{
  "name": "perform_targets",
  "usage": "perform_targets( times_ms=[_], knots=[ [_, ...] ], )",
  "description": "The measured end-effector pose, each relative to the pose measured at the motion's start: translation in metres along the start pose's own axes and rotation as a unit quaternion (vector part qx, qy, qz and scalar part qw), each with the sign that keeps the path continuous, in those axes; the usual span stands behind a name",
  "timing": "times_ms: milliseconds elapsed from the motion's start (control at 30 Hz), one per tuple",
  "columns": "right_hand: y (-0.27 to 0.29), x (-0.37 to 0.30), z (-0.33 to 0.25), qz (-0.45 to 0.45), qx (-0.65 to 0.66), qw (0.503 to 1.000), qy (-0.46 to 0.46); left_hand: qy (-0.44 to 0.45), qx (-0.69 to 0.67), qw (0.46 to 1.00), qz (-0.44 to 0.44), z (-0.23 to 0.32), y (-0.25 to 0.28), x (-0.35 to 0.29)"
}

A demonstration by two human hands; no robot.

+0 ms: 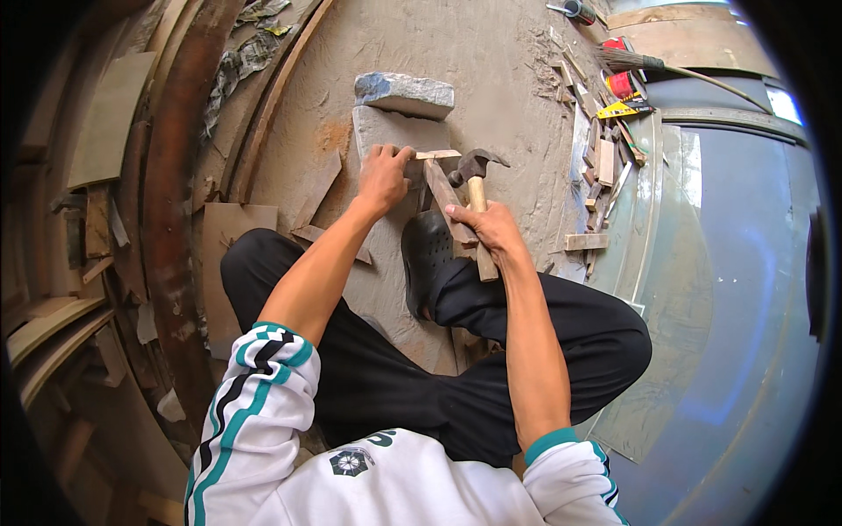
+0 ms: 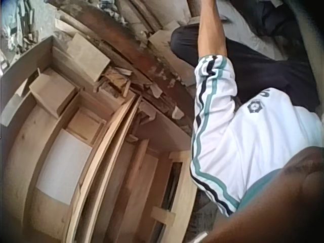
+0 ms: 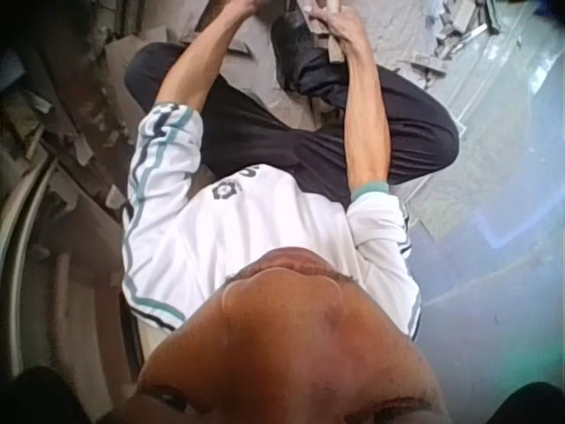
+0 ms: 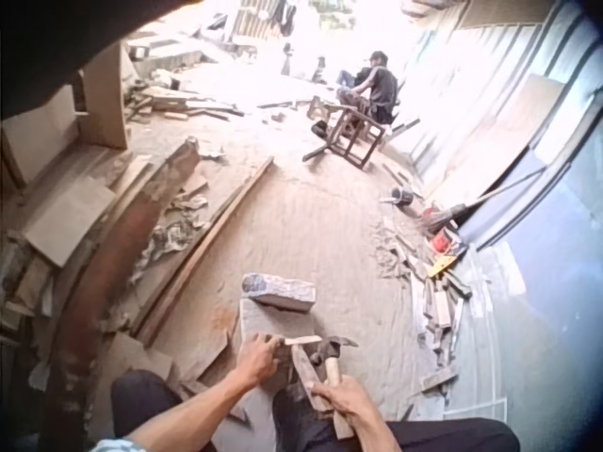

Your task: The person sits on the floor and uses a hammer to drive nails into small wooden pieces placed on a stone block. They repeatedly position the wood, hammer the nails, and inspect the pieces.

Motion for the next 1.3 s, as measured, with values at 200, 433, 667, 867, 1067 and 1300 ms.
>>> perform_targets(
  times_ms=[200,433,667,867,1067,1300],
  knots=[
    [-0.003,0.001,0.006,0.008,-0.004,1.0,0.0,0.048,-0.012,0.998,-0.047,0.001,-0.005,-0.003],
    [0.004,0.011,0.0,0.013,-0.04,0.999,0.016,0.031,-0.031,0.998,-0.045,0.001,-0.005,0.009],
    [0.002,0.018,0.004,-0.021,0.017,1.0,-0.007,0.025,-0.042,0.998,-0.032,-0.001,-0.003,0.008],
    [0.008,0.028,0.007,-0.052,0.037,0.998,-0.03,0.039,-0.053,0.997,-0.041,-0.003,-0.004,0.005],
    [0.01,0.033,0.015,-0.065,0.062,0.995,-0.032,0.029,-0.031,0.998,-0.053,-0.002,-0.005,0.003],
    [0.01,0.026,0.008,-0.082,0.056,0.994,-0.052,0.02,0.01,0.998,-0.059,0.0,-0.003,0.006]
  ],
)
Point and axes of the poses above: each hand's wrist, its own x-axis towards the middle knuckle, its own y-axis out of the back of the hand, z = x × y, the point moved 5 cm from there along x, towards the middle knuckle, and after that the axes turned 12 degrees about z, right-handed, at the moved point
